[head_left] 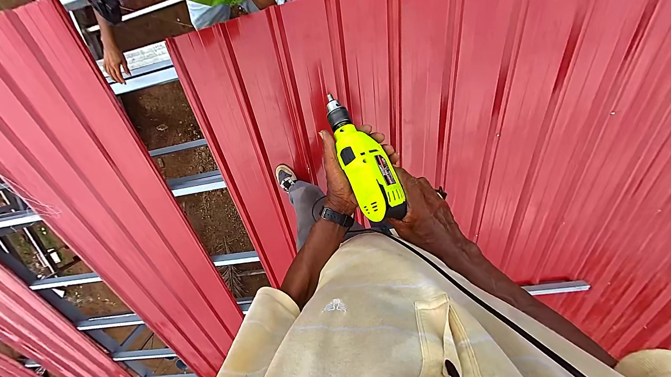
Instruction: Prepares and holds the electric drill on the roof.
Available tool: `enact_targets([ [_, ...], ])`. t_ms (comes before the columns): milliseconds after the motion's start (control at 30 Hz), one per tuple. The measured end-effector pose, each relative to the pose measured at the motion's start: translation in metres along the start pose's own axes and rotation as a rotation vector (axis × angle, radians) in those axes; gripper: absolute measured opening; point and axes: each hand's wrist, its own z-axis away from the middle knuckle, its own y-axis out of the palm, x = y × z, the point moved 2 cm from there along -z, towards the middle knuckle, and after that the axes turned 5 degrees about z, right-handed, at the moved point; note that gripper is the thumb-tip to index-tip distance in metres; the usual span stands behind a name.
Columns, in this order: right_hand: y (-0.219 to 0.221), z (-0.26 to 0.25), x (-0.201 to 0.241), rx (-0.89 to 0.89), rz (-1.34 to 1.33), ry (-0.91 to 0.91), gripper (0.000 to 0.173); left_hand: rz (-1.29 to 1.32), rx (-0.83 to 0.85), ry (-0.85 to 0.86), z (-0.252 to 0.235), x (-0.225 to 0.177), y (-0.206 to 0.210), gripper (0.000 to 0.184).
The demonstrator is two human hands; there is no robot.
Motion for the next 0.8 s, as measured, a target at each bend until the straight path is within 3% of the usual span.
enact_targets([
  [367, 0.003, -0.003, 0.002, -0.027, 0.103, -0.073, 0.08, 0.17, 0.037, -0.065, -0.019, -0.007, 0.004, 0.093],
  [500, 0.005, -0.003, 0.003, -0.04, 0.108, -0.064, 0.08, 0.337, 0.129, -0.02, -0.037, -0.01, 0.003, 0.087],
  [800, 0.006, 0.0, 0.006, -0.059, 0.139, -0.078, 0.082, 0.376, 0.147, -0.031, -0.034, -0.01, 0.003, 0.088],
])
